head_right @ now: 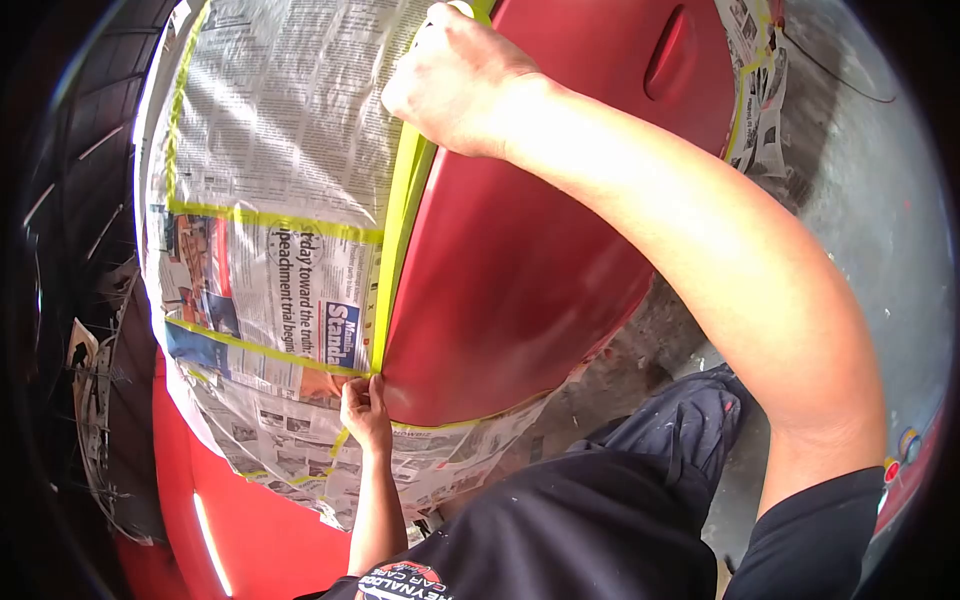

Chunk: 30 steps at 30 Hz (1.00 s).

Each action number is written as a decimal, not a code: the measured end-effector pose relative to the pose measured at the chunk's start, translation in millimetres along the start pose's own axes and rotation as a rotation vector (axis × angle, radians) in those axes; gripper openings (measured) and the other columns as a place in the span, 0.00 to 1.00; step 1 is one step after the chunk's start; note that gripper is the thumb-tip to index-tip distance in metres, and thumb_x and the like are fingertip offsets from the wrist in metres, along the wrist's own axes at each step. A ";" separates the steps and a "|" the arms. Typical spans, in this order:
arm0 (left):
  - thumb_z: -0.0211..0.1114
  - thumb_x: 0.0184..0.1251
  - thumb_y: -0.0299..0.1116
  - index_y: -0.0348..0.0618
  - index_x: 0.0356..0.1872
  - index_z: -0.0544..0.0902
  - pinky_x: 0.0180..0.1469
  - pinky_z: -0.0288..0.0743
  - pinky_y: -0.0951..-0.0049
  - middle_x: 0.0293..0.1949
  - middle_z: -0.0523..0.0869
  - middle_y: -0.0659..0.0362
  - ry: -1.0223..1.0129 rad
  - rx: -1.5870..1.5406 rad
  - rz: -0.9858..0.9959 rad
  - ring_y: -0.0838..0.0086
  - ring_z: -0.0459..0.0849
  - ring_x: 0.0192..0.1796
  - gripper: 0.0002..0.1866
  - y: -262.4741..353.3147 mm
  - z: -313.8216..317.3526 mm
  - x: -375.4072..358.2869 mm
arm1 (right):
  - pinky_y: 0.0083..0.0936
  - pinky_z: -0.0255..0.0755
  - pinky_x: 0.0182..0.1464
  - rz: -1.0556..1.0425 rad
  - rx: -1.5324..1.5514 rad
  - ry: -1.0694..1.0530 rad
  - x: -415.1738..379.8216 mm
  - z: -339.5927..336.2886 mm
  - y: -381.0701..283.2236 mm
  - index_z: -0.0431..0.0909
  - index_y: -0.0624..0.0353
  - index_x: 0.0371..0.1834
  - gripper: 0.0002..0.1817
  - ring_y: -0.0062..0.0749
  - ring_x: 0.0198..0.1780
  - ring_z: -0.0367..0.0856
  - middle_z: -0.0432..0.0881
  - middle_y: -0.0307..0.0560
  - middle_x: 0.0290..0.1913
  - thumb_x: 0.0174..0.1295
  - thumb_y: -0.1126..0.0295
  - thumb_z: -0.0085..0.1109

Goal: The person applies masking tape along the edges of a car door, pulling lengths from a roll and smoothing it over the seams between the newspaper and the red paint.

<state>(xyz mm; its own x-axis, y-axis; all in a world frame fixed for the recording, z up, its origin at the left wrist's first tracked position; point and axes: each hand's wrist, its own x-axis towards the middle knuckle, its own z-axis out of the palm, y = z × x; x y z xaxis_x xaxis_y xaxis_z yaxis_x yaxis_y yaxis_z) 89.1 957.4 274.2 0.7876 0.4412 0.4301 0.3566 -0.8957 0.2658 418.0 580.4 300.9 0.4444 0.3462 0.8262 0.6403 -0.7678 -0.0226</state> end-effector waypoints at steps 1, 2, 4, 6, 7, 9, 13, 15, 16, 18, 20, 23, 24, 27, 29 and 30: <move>0.73 0.72 0.30 0.40 0.37 0.82 0.34 0.77 0.76 0.31 0.86 0.61 -0.003 -0.010 0.028 0.79 0.80 0.26 0.07 -1.1 -0.3 0.2 | 0.37 0.71 0.48 0.006 -0.020 -0.011 -0.9 -1.7 -0.4 0.84 0.50 0.24 0.07 0.37 0.35 0.84 0.84 0.41 0.26 0.57 0.65 0.58; 0.72 0.72 0.29 0.40 0.38 0.82 0.34 0.77 0.76 0.32 0.86 0.61 -0.005 -0.021 0.057 0.79 0.81 0.27 0.07 -2.4 -0.1 1.0 | 0.38 0.71 0.48 0.007 -0.025 -0.004 -1.8 -3.1 -0.5 0.84 0.50 0.25 0.07 0.37 0.36 0.84 0.84 0.41 0.26 0.57 0.65 0.58; 0.72 0.72 0.28 0.39 0.40 0.82 0.36 0.78 0.77 0.32 0.86 0.61 -0.012 -0.121 0.072 0.80 0.82 0.28 0.06 -5.5 1.2 1.5 | 0.39 0.71 0.49 0.009 -0.031 0.009 -3.7 -6.7 -1.2 0.85 0.51 0.27 0.08 0.38 0.37 0.84 0.85 0.42 0.27 0.59 0.65 0.58; 0.71 0.72 0.27 0.39 0.40 0.82 0.37 0.79 0.78 0.33 0.86 0.61 -0.021 -0.167 0.080 0.81 0.83 0.29 0.06 -9.7 1.3 2.8 | 0.39 0.71 0.48 0.012 -0.051 0.003 -4.8 -12.4 -2.4 0.85 0.51 0.28 0.08 0.38 0.37 0.84 0.85 0.42 0.27 0.59 0.65 0.58; 0.71 0.72 0.27 0.38 0.40 0.82 0.38 0.79 0.78 0.33 0.86 0.61 -0.027 -0.164 0.081 0.82 0.83 0.30 0.06 -11.7 0.8 2.7 | 0.39 0.71 0.48 0.012 -0.061 0.000 -5.1 -14.2 -2.8 0.84 0.52 0.28 0.08 0.38 0.37 0.84 0.85 0.43 0.27 0.59 0.64 0.58; 0.71 0.72 0.26 0.38 0.40 0.82 0.38 0.79 0.79 0.33 0.86 0.61 -0.039 -0.150 0.083 0.82 0.83 0.31 0.05 -12.5 0.4 2.7 | 0.40 0.71 0.47 0.026 -0.037 0.008 -5.8 -15.2 -2.9 0.84 0.52 0.29 0.08 0.38 0.37 0.84 0.85 0.43 0.27 0.59 0.64 0.58; 0.71 0.72 0.25 0.38 0.40 0.82 0.38 0.79 0.79 0.32 0.87 0.62 -0.043 -0.208 0.041 0.83 0.84 0.31 0.05 -23.0 4.2 6.3 | 0.40 0.71 0.46 0.041 -0.076 0.026 -7.6 -11.5 -4.1 0.84 0.52 0.28 0.08 0.39 0.35 0.83 0.84 0.42 0.26 0.58 0.63 0.58; 0.70 0.73 0.24 0.37 0.40 0.81 0.40 0.80 0.80 0.32 0.87 0.61 -0.047 -0.252 0.009 0.83 0.84 0.33 0.05 -33.4 7.0 6.3 | 0.40 0.71 0.46 0.046 -0.064 -0.005 -6.8 -10.9 -4.5 0.84 0.52 0.27 0.08 0.39 0.35 0.83 0.84 0.43 0.26 0.58 0.64 0.59; 0.69 0.74 0.23 0.37 0.40 0.80 0.42 0.81 0.80 0.33 0.87 0.60 -0.056 -0.256 -0.002 0.83 0.85 0.35 0.05 -31.4 6.8 6.1 | 0.40 0.70 0.45 0.049 -0.057 -0.021 -6.3 -10.7 -4.8 0.84 0.52 0.26 0.08 0.39 0.35 0.83 0.84 0.43 0.26 0.58 0.64 0.59; 0.69 0.74 0.23 0.36 0.40 0.80 0.44 0.82 0.81 0.34 0.88 0.60 -0.052 -0.249 -0.010 0.83 0.85 0.36 0.05 -25.7 6.6 5.3 | 0.40 0.71 0.46 0.026 -0.047 0.042 -5.0 -12.6 -4.3 0.84 0.51 0.25 0.08 0.39 0.35 0.83 0.84 0.43 0.26 0.57 0.64 0.59; 0.69 0.74 0.24 0.37 0.40 0.80 0.42 0.81 0.81 0.34 0.87 0.61 -0.027 -0.225 -0.003 0.84 0.85 0.35 0.05 -18.5 7.5 3.8 | 0.40 0.71 0.46 0.021 -0.021 0.069 -1.6 -15.5 -5.0 0.85 0.50 0.25 0.08 0.39 0.35 0.84 0.84 0.43 0.25 0.57 0.64 0.59; 0.71 0.73 0.26 0.39 0.39 0.81 0.40 0.79 0.81 0.32 0.87 0.63 -0.001 -0.182 0.036 0.85 0.82 0.33 0.06 -13.3 7.5 3.6 | 0.41 0.71 0.46 0.034 0.030 0.053 5.0 -18.8 -8.1 0.85 0.49 0.25 0.08 0.39 0.35 0.84 0.84 0.42 0.25 0.57 0.64 0.59; 0.71 0.73 0.26 0.39 0.38 0.81 0.39 0.78 0.81 0.32 0.87 0.63 0.007 -0.186 0.034 0.85 0.82 0.32 0.06 -13.6 8.4 3.5 | 0.40 0.71 0.46 0.037 0.037 0.048 5.8 -18.9 -8.6 0.85 0.49 0.25 0.08 0.39 0.35 0.84 0.84 0.42 0.25 0.57 0.64 0.59; 0.72 0.72 0.27 0.40 0.37 0.82 0.38 0.77 0.81 0.31 0.86 0.64 0.023 -0.196 0.027 0.86 0.80 0.31 0.07 -15.9 10.3 3.7 | 0.41 0.71 0.47 0.025 -0.006 0.031 2.8 -14.1 -7.3 0.85 0.49 0.25 0.08 0.39 0.34 0.85 0.85 0.42 0.25 0.57 0.64 0.59; 0.73 0.72 0.27 0.41 0.37 0.81 0.38 0.77 0.81 0.30 0.86 0.64 0.024 -0.199 0.021 0.86 0.81 0.31 0.07 -17.3 10.7 4.1 | 0.41 0.70 0.46 0.020 -0.042 0.003 -1.8 -8.8 -5.6 0.85 0.49 0.25 0.08 0.39 0.34 0.84 0.85 0.41 0.25 0.57 0.64 0.59; 0.73 0.72 0.27 0.40 0.37 0.82 0.37 0.77 0.81 0.30 0.86 0.64 0.026 -0.202 0.023 0.85 0.80 0.30 0.07 -17.2 11.1 4.0 | 0.42 0.70 0.46 0.022 -0.054 -0.018 -4.1 -6.5 -4.9 0.85 0.49 0.25 0.08 0.38 0.34 0.84 0.85 0.41 0.25 0.57 0.64 0.59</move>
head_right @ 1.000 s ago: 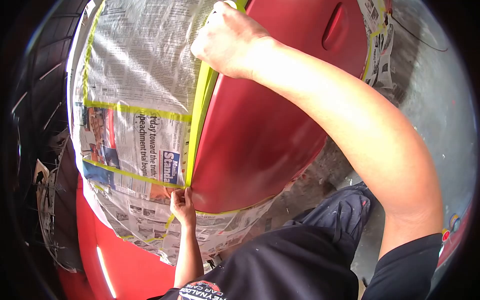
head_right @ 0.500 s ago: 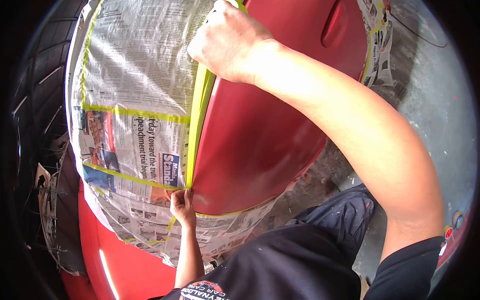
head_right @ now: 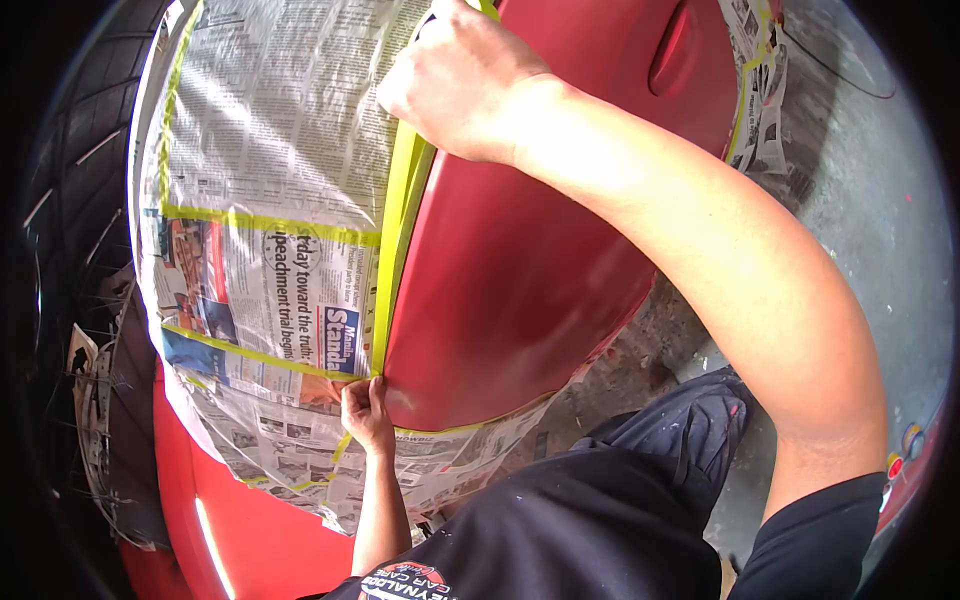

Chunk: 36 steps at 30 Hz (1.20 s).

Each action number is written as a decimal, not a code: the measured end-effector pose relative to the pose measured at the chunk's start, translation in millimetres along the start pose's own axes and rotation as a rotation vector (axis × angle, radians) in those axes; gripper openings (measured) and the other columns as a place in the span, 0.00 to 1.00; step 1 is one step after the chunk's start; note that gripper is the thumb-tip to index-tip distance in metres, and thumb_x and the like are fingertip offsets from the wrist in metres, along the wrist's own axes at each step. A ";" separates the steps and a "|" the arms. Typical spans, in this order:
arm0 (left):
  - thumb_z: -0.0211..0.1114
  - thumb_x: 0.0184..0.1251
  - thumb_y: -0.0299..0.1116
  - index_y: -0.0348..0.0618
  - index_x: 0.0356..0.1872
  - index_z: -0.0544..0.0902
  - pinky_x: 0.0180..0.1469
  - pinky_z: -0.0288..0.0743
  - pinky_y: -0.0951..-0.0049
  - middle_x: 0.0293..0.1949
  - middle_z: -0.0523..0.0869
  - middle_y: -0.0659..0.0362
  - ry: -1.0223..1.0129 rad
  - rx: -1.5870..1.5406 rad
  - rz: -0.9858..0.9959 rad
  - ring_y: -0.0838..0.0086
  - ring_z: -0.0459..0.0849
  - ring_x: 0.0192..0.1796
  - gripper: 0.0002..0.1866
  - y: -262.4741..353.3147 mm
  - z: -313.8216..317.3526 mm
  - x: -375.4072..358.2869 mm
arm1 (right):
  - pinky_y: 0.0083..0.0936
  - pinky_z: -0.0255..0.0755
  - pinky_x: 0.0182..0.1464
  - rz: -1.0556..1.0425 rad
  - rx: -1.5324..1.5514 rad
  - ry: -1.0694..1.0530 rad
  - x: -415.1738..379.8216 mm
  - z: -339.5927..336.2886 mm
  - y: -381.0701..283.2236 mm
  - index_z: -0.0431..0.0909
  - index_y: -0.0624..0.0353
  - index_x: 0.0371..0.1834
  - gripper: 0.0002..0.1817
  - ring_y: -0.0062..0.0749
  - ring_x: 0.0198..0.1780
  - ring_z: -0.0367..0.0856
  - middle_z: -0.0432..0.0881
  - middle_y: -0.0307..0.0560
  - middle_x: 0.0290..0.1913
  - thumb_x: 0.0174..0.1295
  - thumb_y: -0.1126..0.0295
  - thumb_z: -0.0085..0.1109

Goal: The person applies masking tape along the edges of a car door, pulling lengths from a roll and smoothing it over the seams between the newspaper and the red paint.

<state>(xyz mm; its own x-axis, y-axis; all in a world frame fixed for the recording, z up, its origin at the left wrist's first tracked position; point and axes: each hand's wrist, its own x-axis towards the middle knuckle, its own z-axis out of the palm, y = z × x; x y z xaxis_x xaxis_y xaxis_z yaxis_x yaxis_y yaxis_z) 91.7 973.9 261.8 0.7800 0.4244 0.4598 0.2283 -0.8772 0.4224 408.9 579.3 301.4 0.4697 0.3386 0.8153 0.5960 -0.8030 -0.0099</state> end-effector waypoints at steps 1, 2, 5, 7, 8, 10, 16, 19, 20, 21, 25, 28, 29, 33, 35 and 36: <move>0.72 0.72 0.27 0.40 0.37 0.82 0.36 0.76 0.80 0.30 0.86 0.64 0.002 -0.003 0.002 0.84 0.80 0.30 0.06 0.7 0.4 0.0 | 0.42 0.69 0.46 0.002 -0.012 -0.022 -1.1 1.3 0.0 0.85 0.49 0.25 0.08 0.38 0.34 0.84 0.85 0.41 0.25 0.57 0.64 0.59; 0.72 0.72 0.27 0.39 0.37 0.82 0.35 0.76 0.80 0.30 0.85 0.63 0.003 -0.006 0.005 0.84 0.80 0.29 0.06 1.7 0.5 0.1 | 0.42 0.69 0.46 0.004 -0.044 -0.056 -1.0 1.5 -0.8 0.85 0.49 0.24 0.08 0.39 0.34 0.84 0.85 0.42 0.24 0.57 0.64 0.58; 0.73 0.71 0.28 0.40 0.36 0.83 0.34 0.74 0.80 0.29 0.84 0.65 0.010 0.022 0.005 0.84 0.77 0.27 0.07 7.6 0.8 -0.3 | 0.42 0.69 0.46 -0.008 -0.059 -0.068 -3.9 5.3 -1.1 0.85 0.50 0.23 0.08 0.40 0.33 0.84 0.84 0.43 0.23 0.56 0.64 0.59; 0.74 0.71 0.28 0.40 0.35 0.83 0.32 0.72 0.81 0.28 0.84 0.65 0.020 0.029 0.022 0.85 0.76 0.26 0.07 6.2 0.9 0.1 | 0.43 0.69 0.46 -0.006 -0.089 -0.099 -3.7 5.3 -2.7 0.85 0.50 0.23 0.09 0.40 0.33 0.84 0.84 0.43 0.23 0.57 0.64 0.58; 0.74 0.71 0.29 0.40 0.35 0.84 0.31 0.71 0.81 0.28 0.83 0.66 0.024 0.033 0.031 0.86 0.75 0.26 0.07 7.1 1.1 0.6 | 0.43 0.69 0.47 -0.005 -0.104 -0.114 -3.7 5.0 -3.4 0.86 0.50 0.23 0.09 0.40 0.33 0.84 0.84 0.43 0.23 0.57 0.65 0.58; 0.74 0.71 0.28 0.41 0.36 0.83 0.33 0.71 0.83 0.28 0.83 0.67 0.003 0.056 -0.027 0.88 0.75 0.28 0.07 20.2 0.8 0.3 | 0.42 0.69 0.48 -0.025 -0.129 -0.124 -4.6 -1.4 -4.5 0.86 0.50 0.24 0.09 0.40 0.34 0.84 0.85 0.44 0.24 0.57 0.65 0.58; 0.74 0.70 0.28 0.41 0.37 0.84 0.32 0.71 0.83 0.29 0.84 0.68 -0.009 0.097 -0.025 0.89 0.75 0.27 0.06 28.6 1.3 2.6 | 0.39 0.70 0.51 -0.039 -0.084 -0.098 -9.2 25.7 -7.5 0.87 0.51 0.24 0.10 0.40 0.35 0.85 0.86 0.45 0.25 0.59 0.66 0.57; 0.75 0.69 0.28 0.40 0.37 0.85 0.29 0.70 0.82 0.28 0.84 0.66 0.011 0.036 0.056 0.88 0.74 0.25 0.06 16.0 5.5 6.3 | 0.39 0.70 0.51 -0.038 -0.068 -0.100 -10.1 27.1 -7.3 0.87 0.51 0.24 0.10 0.40 0.35 0.85 0.87 0.45 0.26 0.58 0.66 0.58; 0.75 0.69 0.28 0.40 0.36 0.85 0.28 0.69 0.81 0.28 0.83 0.66 0.022 -0.001 0.088 0.87 0.73 0.23 0.07 12.6 6.7 7.5 | 0.39 0.70 0.51 -0.038 -0.059 -0.106 -10.1 27.1 -7.5 0.87 0.50 0.24 0.09 0.40 0.35 0.85 0.87 0.45 0.26 0.58 0.66 0.58; 0.76 0.68 0.28 0.40 0.37 0.85 0.28 0.69 0.81 0.28 0.83 0.65 0.015 0.016 0.105 0.87 0.74 0.23 0.07 10.3 7.0 8.6 | 0.39 0.70 0.51 -0.038 -0.065 -0.107 -9.9 26.8 -7.5 0.87 0.50 0.24 0.09 0.40 0.35 0.85 0.87 0.45 0.26 0.58 0.66 0.58; 0.76 0.66 0.27 0.42 0.36 0.84 0.28 0.71 0.77 0.29 0.84 0.63 -0.039 0.205 0.249 0.81 0.75 0.22 0.07 14.8 1.1 12.9 | 0.39 0.70 0.50 -0.036 -0.096 -0.111 -9.3 24.8 -8.2 0.87 0.50 0.24 0.09 0.40 0.35 0.85 0.87 0.46 0.25 0.58 0.66 0.58; 0.77 0.65 0.28 0.43 0.35 0.83 0.29 0.72 0.73 0.31 0.83 0.61 -0.059 0.341 0.313 0.77 0.76 0.22 0.08 3.7 -12.8 7.9 | 0.40 0.70 0.49 -0.039 -0.090 -0.119 -6.8 23.9 -9.0 0.87 0.51 0.23 0.09 0.40 0.34 0.85 0.86 0.46 0.25 0.57 0.66 0.58; 0.77 0.65 0.29 0.43 0.35 0.83 0.29 0.72 0.72 0.32 0.83 0.60 -0.063 0.371 0.321 0.76 0.76 0.22 0.09 -0.9 -18.4 4.9 | 0.40 0.70 0.49 -0.037 -0.082 -0.125 -6.7 23.5 -8.5 0.87 0.51 0.23 0.09 0.40 0.34 0.85 0.86 0.46 0.25 0.57 0.66 0.58; 0.76 0.66 0.29 0.42 0.35 0.83 0.30 0.73 0.70 0.33 0.83 0.59 -0.047 0.400 0.254 0.74 0.76 0.23 0.08 -5.8 -30.1 -3.3 | 0.41 0.70 0.48 -0.029 -0.114 -0.130 -1.8 16.6 -9.8 0.87 0.51 0.22 0.09 0.41 0.33 0.85 0.86 0.46 0.24 0.57 0.66 0.59; 0.75 0.67 0.28 0.42 0.36 0.83 0.30 0.73 0.71 0.33 0.83 0.59 -0.049 0.398 0.256 0.73 0.76 0.24 0.07 -5.8 -30.8 -4.0 | 0.42 0.70 0.48 -0.031 -0.114 -0.129 0.1 15.4 -9.4 0.87 0.51 0.22 0.09 0.41 0.33 0.84 0.85 0.45 0.23 0.56 0.66 0.59; 0.75 0.67 0.28 0.42 0.36 0.83 0.31 0.73 0.71 0.33 0.82 0.59 -0.051 0.395 0.259 0.73 0.76 0.24 0.07 -5.3 -29.2 -2.5 | 0.42 0.69 0.47 -0.030 -0.124 -0.139 1.3 13.4 -9.4 0.87 0.50 0.22 0.09 0.40 0.32 0.84 0.85 0.45 0.23 0.56 0.66 0.59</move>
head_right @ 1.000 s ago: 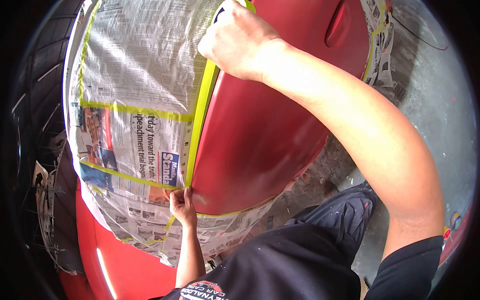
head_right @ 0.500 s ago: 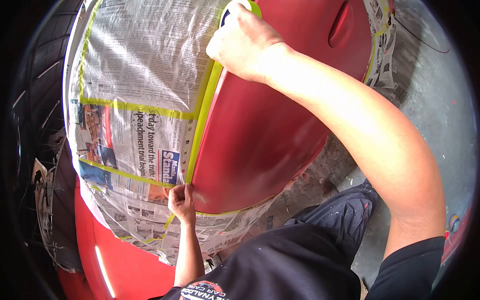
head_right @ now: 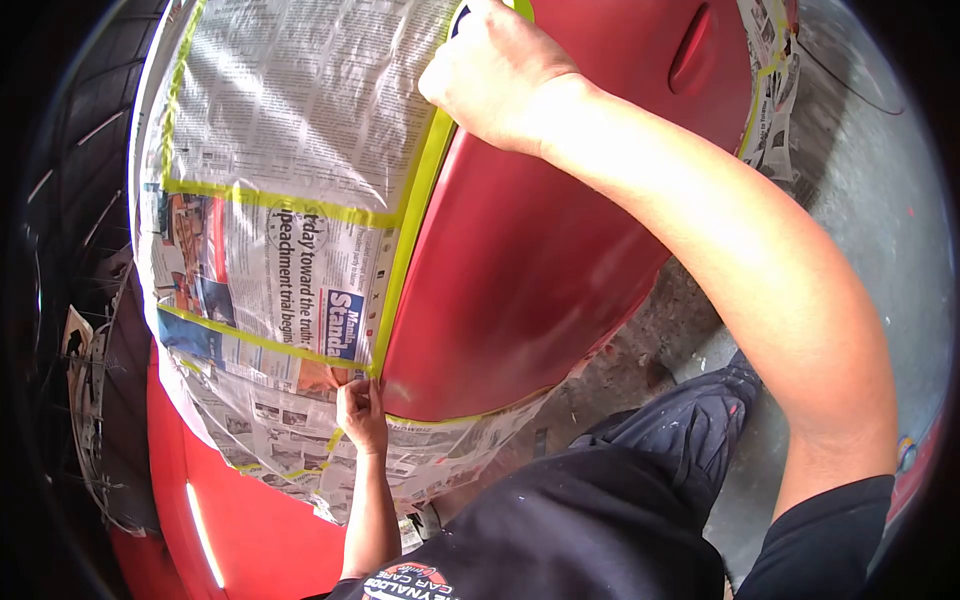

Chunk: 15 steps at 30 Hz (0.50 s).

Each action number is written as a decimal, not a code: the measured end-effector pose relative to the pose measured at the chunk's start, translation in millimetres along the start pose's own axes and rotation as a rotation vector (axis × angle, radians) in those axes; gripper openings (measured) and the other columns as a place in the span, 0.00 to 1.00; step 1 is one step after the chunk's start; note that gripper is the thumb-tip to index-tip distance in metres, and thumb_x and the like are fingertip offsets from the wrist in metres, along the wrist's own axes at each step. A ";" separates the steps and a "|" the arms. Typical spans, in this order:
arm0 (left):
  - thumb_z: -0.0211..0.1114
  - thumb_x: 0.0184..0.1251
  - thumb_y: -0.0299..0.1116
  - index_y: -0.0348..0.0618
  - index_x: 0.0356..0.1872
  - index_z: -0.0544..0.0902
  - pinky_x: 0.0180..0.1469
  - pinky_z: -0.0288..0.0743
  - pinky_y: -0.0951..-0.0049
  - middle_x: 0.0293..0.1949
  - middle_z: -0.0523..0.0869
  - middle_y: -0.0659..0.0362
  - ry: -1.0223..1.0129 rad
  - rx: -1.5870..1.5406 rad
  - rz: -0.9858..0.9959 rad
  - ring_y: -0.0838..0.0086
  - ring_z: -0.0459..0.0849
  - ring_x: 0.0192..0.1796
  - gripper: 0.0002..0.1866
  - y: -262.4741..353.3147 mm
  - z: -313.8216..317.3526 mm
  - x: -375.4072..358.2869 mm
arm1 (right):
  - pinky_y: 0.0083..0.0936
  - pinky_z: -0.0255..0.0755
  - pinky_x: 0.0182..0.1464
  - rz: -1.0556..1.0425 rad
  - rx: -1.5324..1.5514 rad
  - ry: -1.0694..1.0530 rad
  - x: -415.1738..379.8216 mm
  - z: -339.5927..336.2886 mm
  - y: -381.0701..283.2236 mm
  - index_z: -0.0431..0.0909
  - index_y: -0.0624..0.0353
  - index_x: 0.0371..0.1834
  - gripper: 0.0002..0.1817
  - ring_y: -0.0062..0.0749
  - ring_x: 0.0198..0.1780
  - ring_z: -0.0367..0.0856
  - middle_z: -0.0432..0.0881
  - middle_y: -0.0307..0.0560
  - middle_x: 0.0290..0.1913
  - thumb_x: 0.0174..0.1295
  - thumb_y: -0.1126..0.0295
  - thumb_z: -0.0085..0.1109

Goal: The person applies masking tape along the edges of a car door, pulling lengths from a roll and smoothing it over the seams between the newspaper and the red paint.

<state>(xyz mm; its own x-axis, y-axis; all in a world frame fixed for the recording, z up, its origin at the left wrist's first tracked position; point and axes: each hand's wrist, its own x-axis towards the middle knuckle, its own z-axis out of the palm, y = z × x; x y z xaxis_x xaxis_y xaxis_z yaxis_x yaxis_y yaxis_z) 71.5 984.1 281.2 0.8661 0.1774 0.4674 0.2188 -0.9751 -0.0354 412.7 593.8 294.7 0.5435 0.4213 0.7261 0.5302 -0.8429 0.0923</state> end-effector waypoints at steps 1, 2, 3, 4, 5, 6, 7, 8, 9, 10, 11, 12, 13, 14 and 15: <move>0.74 0.68 0.28 0.42 0.37 0.83 0.31 0.73 0.72 0.33 0.83 0.60 0.019 -0.014 0.020 0.75 0.76 0.24 0.06 1.9 1.5 2.3 | 0.43 0.69 0.47 0.002 -0.011 -0.012 0.4 -2.6 0.1 0.87 0.50 0.22 0.09 0.40 0.32 0.84 0.85 0.45 0.23 0.56 0.65 0.59; 0.74 0.68 0.28 0.42 0.37 0.83 0.31 0.73 0.73 0.32 0.83 0.61 0.036 -0.029 0.041 0.76 0.76 0.24 0.06 4.6 3.4 5.3 | 0.43 0.69 0.46 0.005 -0.021 -0.025 0.3 -4.0 -0.2 0.86 0.50 0.22 0.09 0.40 0.32 0.83 0.85 0.44 0.23 0.56 0.65 0.59; 0.74 0.69 0.27 0.42 0.37 0.84 0.31 0.73 0.75 0.32 0.83 0.61 0.053 -0.043 0.062 0.78 0.76 0.24 0.06 6.5 5.7 8.3 | 0.43 0.68 0.46 0.004 -0.027 -0.022 0.0 -3.7 -0.3 0.86 0.49 0.22 0.09 0.39 0.32 0.83 0.85 0.44 0.22 0.56 0.65 0.59; 0.74 0.69 0.27 0.41 0.38 0.84 0.31 0.73 0.76 0.31 0.83 0.62 0.048 -0.077 0.027 0.80 0.77 0.24 0.06 7.0 8.8 10.9 | 0.43 0.68 0.46 0.003 -0.033 -0.019 -0.3 -3.0 -0.4 0.86 0.49 0.21 0.09 0.39 0.31 0.83 0.84 0.44 0.22 0.56 0.65 0.59; 0.74 0.69 0.27 0.41 0.38 0.84 0.32 0.73 0.77 0.31 0.84 0.63 0.045 -0.111 -0.009 0.82 0.77 0.25 0.06 7.3 12.2 13.7 | 0.43 0.67 0.46 0.002 -0.039 -0.016 -0.3 -2.9 -0.6 0.86 0.49 0.21 0.09 0.39 0.31 0.82 0.84 0.43 0.22 0.55 0.65 0.59; 0.74 0.70 0.27 0.41 0.38 0.84 0.32 0.73 0.79 0.30 0.84 0.64 0.042 -0.145 -0.044 0.84 0.77 0.25 0.05 8.0 15.0 16.5 | 0.43 0.67 0.46 0.005 -0.023 0.015 0.1 -4.2 -0.4 0.85 0.48 0.21 0.08 0.39 0.31 0.82 0.83 0.43 0.21 0.55 0.65 0.59; 0.74 0.70 0.27 0.40 0.39 0.84 0.32 0.73 0.80 0.30 0.85 0.65 0.044 -0.187 -0.060 0.85 0.77 0.25 0.05 11.5 16.6 19.3 | 0.43 0.67 0.46 0.008 -0.007 0.046 0.6 -6.2 0.1 0.85 0.48 0.21 0.08 0.38 0.31 0.82 0.83 0.43 0.21 0.55 0.65 0.59; 0.74 0.70 0.27 0.40 0.39 0.84 0.32 0.73 0.81 0.30 0.85 0.65 0.047 -0.229 -0.075 0.86 0.77 0.26 0.05 17.1 17.7 22.2 | 0.43 0.67 0.46 0.013 0.008 0.077 1.1 -7.8 0.7 0.85 0.48 0.21 0.08 0.38 0.31 0.82 0.83 0.43 0.21 0.55 0.65 0.59; 0.74 0.70 0.27 0.40 0.39 0.84 0.33 0.73 0.82 0.29 0.85 0.66 0.048 -0.272 -0.087 0.88 0.77 0.26 0.05 21.0 19.2 24.5 | 0.43 0.67 0.46 0.015 0.011 0.098 1.4 -8.3 0.8 0.85 0.48 0.20 0.08 0.38 0.31 0.82 0.82 0.42 0.21 0.54 0.65 0.59; 0.73 0.70 0.26 0.39 0.39 0.84 0.33 0.73 0.83 0.30 0.85 0.66 0.048 -0.300 -0.116 0.88 0.77 0.27 0.05 22.3 20.3 24.5 | 0.43 0.67 0.46 0.019 0.013 0.119 1.5 -8.5 0.6 0.85 0.48 0.20 0.08 0.39 0.31 0.82 0.82 0.42 0.21 0.54 0.65 0.59; 0.73 0.70 0.26 0.39 0.39 0.84 0.33 0.73 0.83 0.30 0.85 0.66 0.048 -0.327 -0.145 0.88 0.77 0.27 0.05 22.6 20.4 23.0 | 0.43 0.66 0.46 0.023 0.015 0.139 0.9 -9.0 0.9 0.85 0.48 0.20 0.08 0.39 0.31 0.82 0.82 0.42 0.21 0.54 0.65 0.59; 0.73 0.71 0.26 0.39 0.39 0.84 0.33 0.73 0.83 0.30 0.85 0.66 0.048 -0.354 -0.174 0.88 0.77 0.27 0.05 22.7 20.5 22.1 | 0.43 0.67 0.46 0.022 0.027 0.128 -0.3 -10.3 1.8 0.85 0.48 0.20 0.08 0.39 0.32 0.82 0.82 0.43 0.21 0.54 0.65 0.59; 0.73 0.71 0.26 0.39 0.39 0.84 0.33 0.73 0.83 0.30 0.85 0.66 0.048 -0.359 -0.173 0.88 0.77 0.28 0.05 22.4 20.9 21.9 | 0.43 0.67 0.46 0.016 0.002 0.084 -1.3 -11.2 1.7 0.85 0.48 0.20 0.08 0.39 0.32 0.82 0.82 0.43 0.21 0.54 0.65 0.59; 0.73 0.71 0.25 0.39 0.39 0.84 0.34 0.73 0.84 0.30 0.85 0.66 0.049 -0.363 -0.172 0.88 0.77 0.28 0.05 21.8 21.5 21.9 | 0.43 0.67 0.46 0.009 -0.023 0.041 -2.0 -11.7 0.8 0.85 0.49 0.20 0.08 0.39 0.32 0.82 0.82 0.43 0.21 0.54 0.66 0.59; 0.72 0.71 0.25 0.38 0.38 0.83 0.34 0.73 0.84 0.30 0.85 0.66 0.050 -0.367 -0.171 0.88 0.77 0.29 0.05 21.4 22.1 22.1 | 0.43 0.67 0.47 0.001 -0.048 -0.001 -2.1 -11.8 0.2 0.85 0.49 0.20 0.08 0.40 0.32 0.82 0.82 0.43 0.21 0.54 0.66 0.59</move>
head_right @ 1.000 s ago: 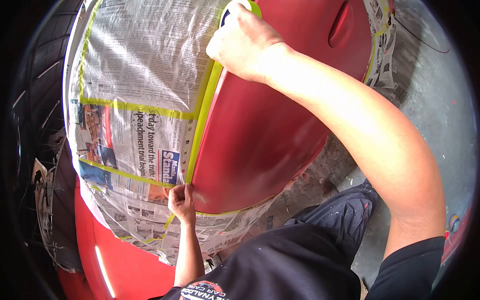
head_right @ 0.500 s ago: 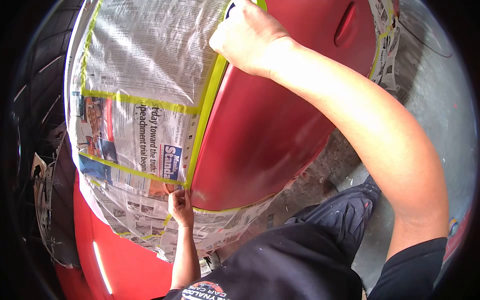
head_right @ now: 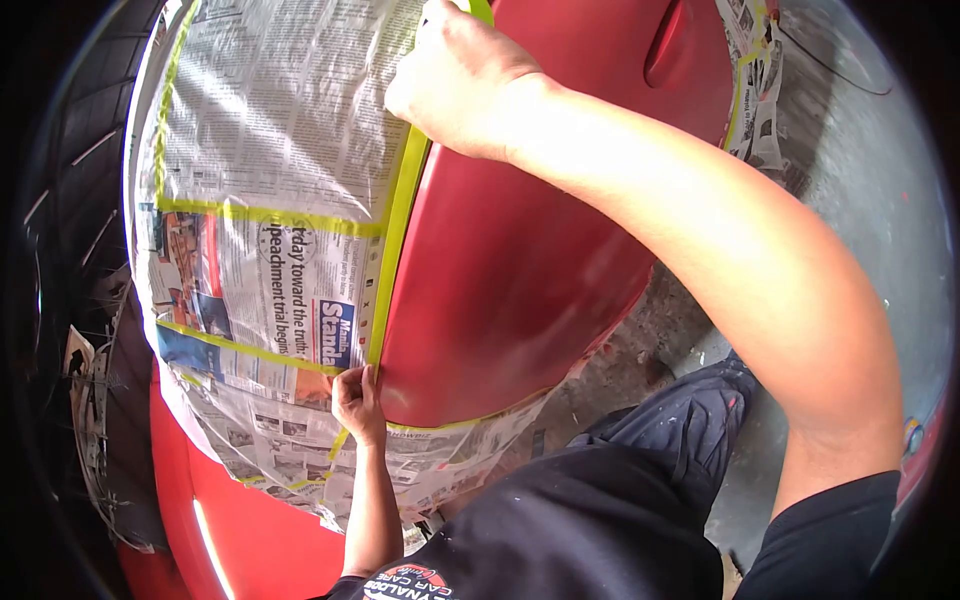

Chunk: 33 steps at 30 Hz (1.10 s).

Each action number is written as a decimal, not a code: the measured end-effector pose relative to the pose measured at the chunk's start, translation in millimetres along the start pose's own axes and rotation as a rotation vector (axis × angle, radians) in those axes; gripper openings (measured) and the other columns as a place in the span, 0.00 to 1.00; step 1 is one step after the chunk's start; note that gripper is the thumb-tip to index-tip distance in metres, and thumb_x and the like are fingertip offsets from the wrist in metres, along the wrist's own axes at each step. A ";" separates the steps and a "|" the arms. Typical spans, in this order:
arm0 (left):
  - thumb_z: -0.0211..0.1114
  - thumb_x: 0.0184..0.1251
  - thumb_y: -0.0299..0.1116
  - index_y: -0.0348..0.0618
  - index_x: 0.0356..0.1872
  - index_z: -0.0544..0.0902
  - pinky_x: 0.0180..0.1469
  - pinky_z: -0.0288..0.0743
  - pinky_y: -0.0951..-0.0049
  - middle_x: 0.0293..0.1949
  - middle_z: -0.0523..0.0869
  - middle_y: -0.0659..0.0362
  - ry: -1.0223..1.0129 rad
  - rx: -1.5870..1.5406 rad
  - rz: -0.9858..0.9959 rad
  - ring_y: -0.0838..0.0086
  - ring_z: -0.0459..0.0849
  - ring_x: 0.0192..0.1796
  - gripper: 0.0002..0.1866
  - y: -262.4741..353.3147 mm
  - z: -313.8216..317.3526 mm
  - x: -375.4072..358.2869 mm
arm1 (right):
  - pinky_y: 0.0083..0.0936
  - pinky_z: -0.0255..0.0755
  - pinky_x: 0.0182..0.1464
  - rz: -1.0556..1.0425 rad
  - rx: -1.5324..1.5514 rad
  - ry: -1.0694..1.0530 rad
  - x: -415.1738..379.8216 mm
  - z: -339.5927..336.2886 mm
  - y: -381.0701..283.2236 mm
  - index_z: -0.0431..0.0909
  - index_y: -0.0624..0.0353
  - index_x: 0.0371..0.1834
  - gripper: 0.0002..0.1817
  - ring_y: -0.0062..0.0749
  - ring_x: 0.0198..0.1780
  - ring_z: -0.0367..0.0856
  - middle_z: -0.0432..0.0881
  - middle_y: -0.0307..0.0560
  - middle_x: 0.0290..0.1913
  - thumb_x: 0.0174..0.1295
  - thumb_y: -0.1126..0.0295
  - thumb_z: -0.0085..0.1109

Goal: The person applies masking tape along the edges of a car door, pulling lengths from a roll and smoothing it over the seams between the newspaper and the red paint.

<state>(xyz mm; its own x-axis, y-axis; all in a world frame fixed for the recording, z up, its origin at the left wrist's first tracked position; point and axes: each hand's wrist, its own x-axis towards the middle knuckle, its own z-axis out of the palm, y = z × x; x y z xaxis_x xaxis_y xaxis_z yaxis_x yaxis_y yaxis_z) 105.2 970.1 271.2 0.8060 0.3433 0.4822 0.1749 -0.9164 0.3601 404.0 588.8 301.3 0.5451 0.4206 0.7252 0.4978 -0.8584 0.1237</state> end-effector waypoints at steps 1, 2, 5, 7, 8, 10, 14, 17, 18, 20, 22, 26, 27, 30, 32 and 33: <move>0.73 0.71 0.25 0.39 0.39 0.83 0.34 0.74 0.83 0.31 0.85 0.65 -0.003 -0.001 -0.008 0.87 0.78 0.29 0.05 -0.2 0.1 -0.1 | 0.43 0.67 0.47 -0.009 -0.027 -0.030 0.5 -0.2 -0.3 0.86 0.49 0.22 0.08 0.39 0.33 0.82 0.82 0.43 0.22 0.55 0.65 0.59; 0.73 0.71 0.25 0.39 0.39 0.83 0.34 0.74 0.82 0.31 0.85 0.65 -0.006 -0.001 -0.017 0.87 0.79 0.29 0.06 -0.3 0.1 -0.2 | 0.43 0.67 0.47 -0.018 -0.053 -0.060 1.0 -0.2 -0.6 0.86 0.48 0.23 0.07 0.39 0.33 0.82 0.83 0.43 0.24 0.55 0.64 0.60; 0.74 0.70 0.25 0.39 0.39 0.83 0.35 0.76 0.81 0.32 0.85 0.64 -0.003 -0.075 -0.016 0.86 0.80 0.29 0.06 -4.0 4.9 2.6 | 0.37 0.71 0.51 -0.047 -0.094 -0.098 0.4 8.1 -5.0 0.87 0.49 0.28 0.05 0.37 0.36 0.84 0.86 0.41 0.26 0.56 0.65 0.64; 0.73 0.70 0.25 0.39 0.39 0.82 0.36 0.75 0.82 0.31 0.85 0.65 -0.001 -0.088 0.012 0.86 0.80 0.30 0.06 -0.4 8.5 5.1 | 0.34 0.73 0.53 -0.052 -0.115 -0.091 0.1 13.0 -8.8 0.88 0.49 0.28 0.04 0.35 0.38 0.85 0.87 0.39 0.27 0.56 0.66 0.65; 0.73 0.71 0.25 0.39 0.39 0.82 0.36 0.75 0.83 0.31 0.84 0.66 -0.002 -0.064 0.036 0.87 0.79 0.30 0.06 6.5 9.5 7.3 | 0.34 0.73 0.53 -0.045 -0.129 -0.080 0.0 14.0 -10.2 0.88 0.48 0.26 0.04 0.35 0.38 0.85 0.87 0.38 0.27 0.55 0.66 0.65; 0.73 0.71 0.24 0.40 0.39 0.82 0.36 0.74 0.84 0.30 0.84 0.66 -0.005 -0.038 0.056 0.88 0.79 0.30 0.06 10.6 11.8 10.5 | 0.33 0.72 0.53 -0.043 -0.150 -0.071 0.5 13.8 -11.3 0.88 0.47 0.24 0.05 0.34 0.38 0.85 0.87 0.38 0.27 0.54 0.67 0.64; 0.74 0.69 0.25 0.41 0.38 0.82 0.36 0.75 0.81 0.31 0.83 0.65 -0.021 -0.020 0.064 0.86 0.80 0.30 0.07 12.9 15.5 13.9 | 0.33 0.71 0.53 -0.064 -0.119 -0.064 1.5 12.1 -10.7 0.88 0.47 0.25 0.04 0.34 0.38 0.85 0.87 0.38 0.26 0.55 0.66 0.65; 0.76 0.68 0.26 0.41 0.38 0.83 0.36 0.76 0.80 0.32 0.83 0.64 -0.025 0.010 0.084 0.83 0.80 0.29 0.07 21.0 21.4 18.2 | 0.33 0.71 0.53 -0.069 -0.109 -0.067 1.8 12.0 -11.1 0.87 0.46 0.25 0.04 0.34 0.38 0.85 0.87 0.37 0.26 0.55 0.66 0.65; 0.76 0.68 0.26 0.41 0.37 0.84 0.36 0.76 0.79 0.32 0.84 0.64 -0.024 0.022 0.091 0.82 0.81 0.28 0.07 23.9 24.2 20.0 | 0.33 0.71 0.52 -0.069 -0.115 -0.070 2.4 11.9 -11.4 0.87 0.46 0.25 0.04 0.33 0.38 0.85 0.87 0.37 0.26 0.55 0.66 0.65; 0.76 0.67 0.26 0.41 0.36 0.84 0.35 0.76 0.79 0.32 0.84 0.63 0.000 0.073 0.149 0.82 0.81 0.28 0.07 27.0 28.8 23.8 | 0.33 0.71 0.52 -0.074 -0.101 -0.086 3.9 12.1 -12.0 0.88 0.46 0.25 0.04 0.33 0.38 0.85 0.87 0.36 0.26 0.55 0.66 0.65; 0.77 0.67 0.26 0.41 0.36 0.84 0.34 0.76 0.78 0.32 0.85 0.62 0.005 0.067 0.165 0.81 0.82 0.28 0.07 32.6 33.6 26.3 | 0.33 0.71 0.51 -0.079 -0.099 -0.087 3.6 11.4 -11.5 0.88 0.45 0.25 0.04 0.32 0.37 0.85 0.87 0.35 0.26 0.55 0.66 0.64; 0.77 0.66 0.27 0.41 0.35 0.85 0.33 0.76 0.77 0.32 0.86 0.61 0.001 -0.011 0.161 0.80 0.83 0.28 0.07 42.0 41.1 29.8 | 0.32 0.70 0.50 -0.089 -0.112 -0.074 3.7 10.8 -11.5 0.87 0.44 0.24 0.04 0.31 0.35 0.84 0.87 0.33 0.24 0.54 0.66 0.65; 0.77 0.66 0.27 0.41 0.35 0.85 0.33 0.76 0.77 0.32 0.86 0.61 0.004 -0.019 0.172 0.80 0.83 0.28 0.07 42.5 42.9 31.1 | 0.32 0.70 0.49 -0.092 -0.114 -0.076 4.3 11.6 -11.8 0.87 0.44 0.24 0.04 0.31 0.35 0.84 0.86 0.33 0.24 0.54 0.66 0.65; 0.77 0.66 0.27 0.40 0.35 0.85 0.33 0.76 0.76 0.31 0.86 0.61 0.018 0.017 0.230 0.79 0.83 0.27 0.07 52.5 48.0 36.1 | 0.32 0.69 0.49 -0.085 -0.102 -0.050 4.9 13.6 -12.0 0.87 0.44 0.23 0.03 0.31 0.34 0.83 0.86 0.32 0.23 0.52 0.66 0.66; 0.77 0.66 0.27 0.41 0.35 0.85 0.33 0.77 0.76 0.31 0.86 0.61 0.022 0.025 0.227 0.79 0.83 0.27 0.07 61.7 51.0 37.9 | 0.32 0.69 0.49 -0.076 -0.102 -0.040 4.4 13.8 -12.4 0.87 0.44 0.23 0.03 0.31 0.33 0.83 0.86 0.32 0.23 0.51 0.66 0.66; 0.77 0.66 0.27 0.41 0.35 0.85 0.33 0.77 0.76 0.31 0.86 0.61 0.024 0.029 0.225 0.78 0.83 0.27 0.07 65.2 52.6 39.1 | 0.32 0.69 0.49 -0.072 -0.101 -0.034 4.4 13.9 -12.4 0.87 0.44 0.23 0.03 0.31 0.33 0.83 0.86 0.32 0.23 0.50 0.66 0.66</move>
<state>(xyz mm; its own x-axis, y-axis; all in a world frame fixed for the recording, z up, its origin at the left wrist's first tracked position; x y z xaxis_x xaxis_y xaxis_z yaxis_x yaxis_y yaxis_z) 177.9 912.9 271.6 0.8127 0.1341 0.5670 0.0088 -0.9759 0.2183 409.6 605.4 293.6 0.5343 0.4903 0.6886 0.4666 -0.8503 0.2435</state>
